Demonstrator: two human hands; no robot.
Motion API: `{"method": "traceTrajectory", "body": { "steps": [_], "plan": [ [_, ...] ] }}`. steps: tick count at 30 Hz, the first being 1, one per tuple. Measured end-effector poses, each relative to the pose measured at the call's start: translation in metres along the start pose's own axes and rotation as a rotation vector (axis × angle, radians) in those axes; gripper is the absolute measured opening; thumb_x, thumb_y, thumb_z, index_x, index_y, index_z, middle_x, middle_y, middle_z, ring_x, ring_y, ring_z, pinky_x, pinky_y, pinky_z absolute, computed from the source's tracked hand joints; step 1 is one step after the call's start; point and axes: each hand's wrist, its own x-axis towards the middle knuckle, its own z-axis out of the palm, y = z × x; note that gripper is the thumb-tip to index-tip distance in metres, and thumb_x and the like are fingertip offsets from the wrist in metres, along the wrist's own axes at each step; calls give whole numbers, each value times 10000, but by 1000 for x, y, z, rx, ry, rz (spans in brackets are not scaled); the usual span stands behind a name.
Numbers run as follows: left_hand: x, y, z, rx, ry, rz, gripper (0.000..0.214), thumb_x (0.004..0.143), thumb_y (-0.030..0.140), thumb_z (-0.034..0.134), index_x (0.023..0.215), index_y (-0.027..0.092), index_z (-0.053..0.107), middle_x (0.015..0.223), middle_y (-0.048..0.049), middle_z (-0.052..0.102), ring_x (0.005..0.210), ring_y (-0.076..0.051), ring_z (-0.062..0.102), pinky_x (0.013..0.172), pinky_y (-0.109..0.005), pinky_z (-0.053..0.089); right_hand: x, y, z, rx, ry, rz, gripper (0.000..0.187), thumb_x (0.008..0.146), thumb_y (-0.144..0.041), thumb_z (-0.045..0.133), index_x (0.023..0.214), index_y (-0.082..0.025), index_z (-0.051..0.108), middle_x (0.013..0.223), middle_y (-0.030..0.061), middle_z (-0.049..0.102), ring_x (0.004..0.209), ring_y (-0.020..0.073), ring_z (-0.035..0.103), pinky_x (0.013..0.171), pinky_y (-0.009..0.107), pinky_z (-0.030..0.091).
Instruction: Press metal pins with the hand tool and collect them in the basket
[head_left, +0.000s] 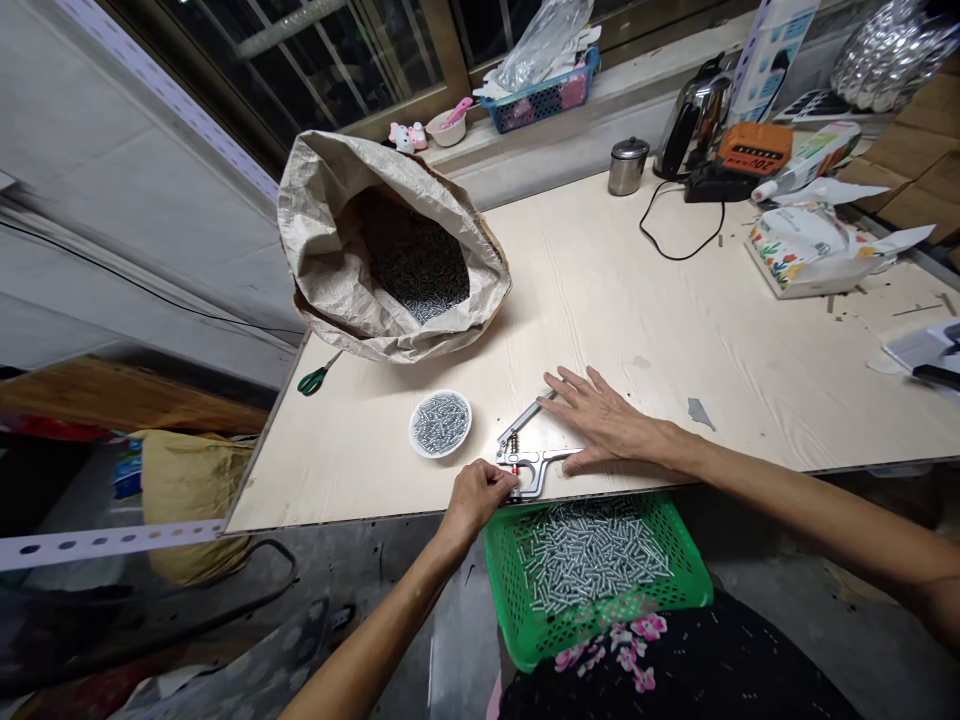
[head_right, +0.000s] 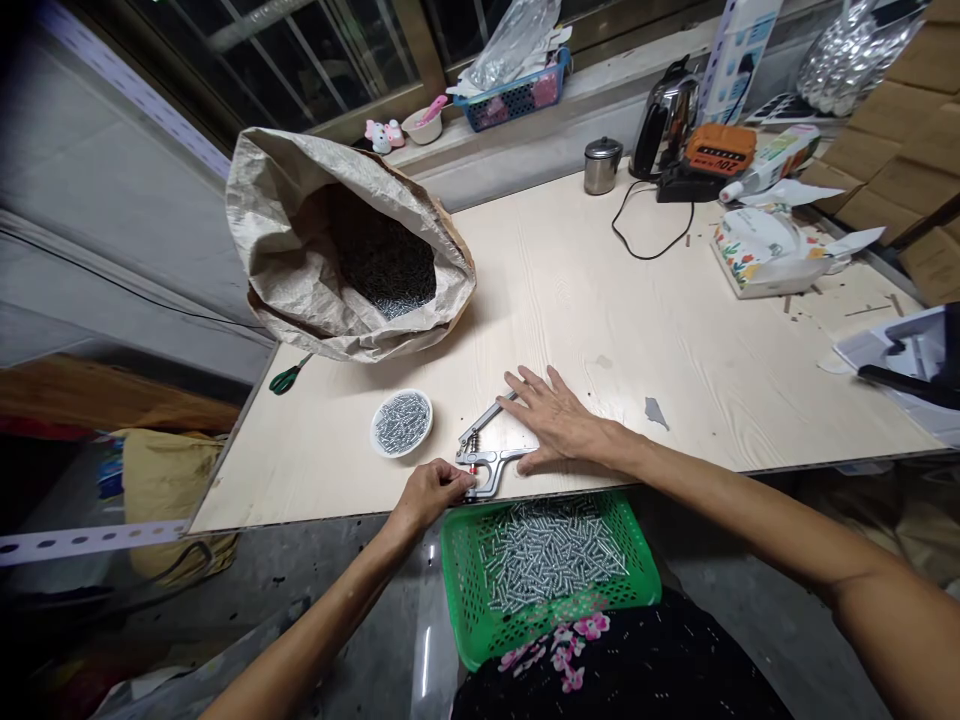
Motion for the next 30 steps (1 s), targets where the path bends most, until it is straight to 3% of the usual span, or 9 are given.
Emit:
{"method": "traceTrajectory", "body": {
  "steps": [3, 8, 15, 17, 20, 22, 24, 26, 30],
  "plan": [
    [-2, 1, 0, 13, 26, -3, 311, 643, 431, 608, 491, 161, 583, 430, 24, 472, 508, -133, 487, 511, -232, 319, 7, 10, -1, 10, -81, -31, 956, 642, -715, 651, 1368, -149, 393, 1389, 215, 394, 1281, 404, 289, 971, 581, 277],
    [-2, 3, 1, 20, 25, -3, 339, 644, 456, 609, 483, 159, 577, 414, 31, 440, 490, -120, 452, 503, -230, 293, 11, 8, -4, 32, -102, -13, 850, 639, -631, 703, 1302, -165, 448, 1190, 149, 548, 1057, 307, 458, 861, 452, 363],
    [-2, 1, 0, 99, 12, 4, 402, 703, 460, 595, 445, 158, 537, 421, 35, 418, 464, -103, 417, 501, -231, 279, 4, 0, -9, 62, -100, 7, 710, 718, -515, 717, 1282, -170, 460, 1133, 114, 578, 992, 265, 470, 823, 394, 338],
    [-7, 1, -1, 160, 67, 35, 424, 757, 465, 555, 466, 157, 554, 477, 16, 466, 505, -120, 462, 521, -237, 317, 2, -2, -11, 90, -105, 16, 676, 735, -477, 721, 1282, -175, 464, 1122, 110, 585, 990, 261, 473, 825, 393, 338],
    [-17, 5, 0, 262, 251, 180, 384, 856, 435, 475, 670, 150, 655, 708, -40, 583, 656, -164, 560, 609, -270, 415, 0, -5, -14, 143, -105, 25, 619, 758, -420, 719, 1274, -181, 474, 1095, 101, 596, 977, 249, 480, 823, 387, 341],
    [-19, 11, 5, 314, 312, 342, 274, 871, 385, 503, 880, 165, 667, 933, -82, 616, 836, -203, 599, 732, -319, 470, -1, -7, -14, 167, -92, 21, 585, 778, -391, 705, 1273, -179, 474, 1088, 98, 601, 971, 244, 484, 827, 389, 342],
    [-14, 21, 12, 374, 271, 514, 266, 829, 324, 602, 1055, 185, 619, 1165, -117, 583, 1069, -253, 554, 882, -388, 463, -3, -9, -11, 173, -59, 9, 572, 800, -371, 682, 1290, -179, 458, 1095, 100, 601, 980, 244, 488, 833, 398, 342],
    [-3, 32, 19, 452, 192, 630, 439, 777, 263, 674, 1189, 190, 542, 1312, -138, 513, 1222, -288, 454, 986, -445, 412, -6, -11, -6, 172, -15, -4, 601, 809, -354, 668, 1329, -185, 418, 1118, 104, 598, 1002, 248, 491, 839, 410, 349],
    [19, 53, 19, 643, 14, 623, 585, 782, 273, 674, 1302, 162, 431, 1218, -130, 568, 1119, -274, 504, 951, -429, 440, -9, -9, 4, 182, -5, 37, 783, 751, -330, 716, 1404, -175, 314, 1204, 126, 566, 1058, 261, 491, 882, 424, 379]
  ]
}}
